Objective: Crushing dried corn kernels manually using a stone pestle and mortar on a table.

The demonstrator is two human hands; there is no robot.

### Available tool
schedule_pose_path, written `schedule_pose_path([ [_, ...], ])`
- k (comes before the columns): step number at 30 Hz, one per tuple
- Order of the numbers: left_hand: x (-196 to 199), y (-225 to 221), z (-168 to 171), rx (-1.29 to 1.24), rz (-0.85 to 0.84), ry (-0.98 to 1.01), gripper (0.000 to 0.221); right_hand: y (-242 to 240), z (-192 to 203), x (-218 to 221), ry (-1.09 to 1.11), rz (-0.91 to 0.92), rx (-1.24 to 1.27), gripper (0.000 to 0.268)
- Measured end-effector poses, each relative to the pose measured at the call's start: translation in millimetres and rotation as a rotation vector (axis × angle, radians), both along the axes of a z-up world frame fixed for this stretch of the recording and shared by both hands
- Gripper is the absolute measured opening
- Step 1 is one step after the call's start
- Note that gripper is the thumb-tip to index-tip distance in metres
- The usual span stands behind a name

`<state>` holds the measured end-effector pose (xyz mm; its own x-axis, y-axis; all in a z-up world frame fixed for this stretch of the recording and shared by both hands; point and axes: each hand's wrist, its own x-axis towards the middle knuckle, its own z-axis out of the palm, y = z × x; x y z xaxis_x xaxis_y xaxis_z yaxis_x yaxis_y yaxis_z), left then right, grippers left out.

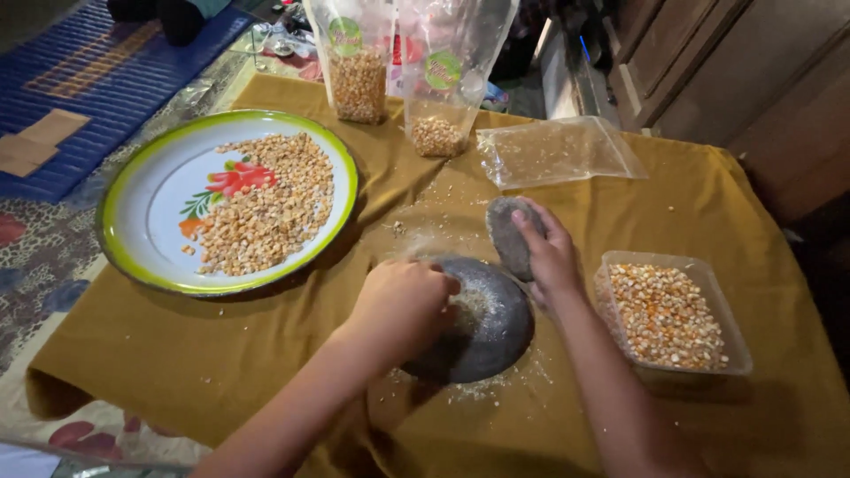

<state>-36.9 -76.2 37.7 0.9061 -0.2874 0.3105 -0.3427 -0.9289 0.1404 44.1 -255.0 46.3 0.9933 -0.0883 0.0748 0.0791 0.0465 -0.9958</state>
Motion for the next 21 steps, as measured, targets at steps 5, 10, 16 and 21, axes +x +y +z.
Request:
schedule_pose_path([
  [5, 7, -17, -27, 0.140, 0.071, -0.255, 0.007, -11, -7, 8, -0.002, 0.000, -0.015, 0.043],
  [10, 6, -30, -13, 0.165, 0.076, -0.163, 0.012, -14, -3, 9, 0.017, 0.017, -0.064, 0.043],
  [16, 13, -58, -28, 0.149, 0.049, -0.158, 0.013, -7, -8, 8, -0.023, 0.031, -0.081, 0.043],
  [21, 3, -37, 3, 0.047, 0.083, -0.098, 0.009, -7, -1, 2, -0.005, 0.035, -0.070, 0.043],
])
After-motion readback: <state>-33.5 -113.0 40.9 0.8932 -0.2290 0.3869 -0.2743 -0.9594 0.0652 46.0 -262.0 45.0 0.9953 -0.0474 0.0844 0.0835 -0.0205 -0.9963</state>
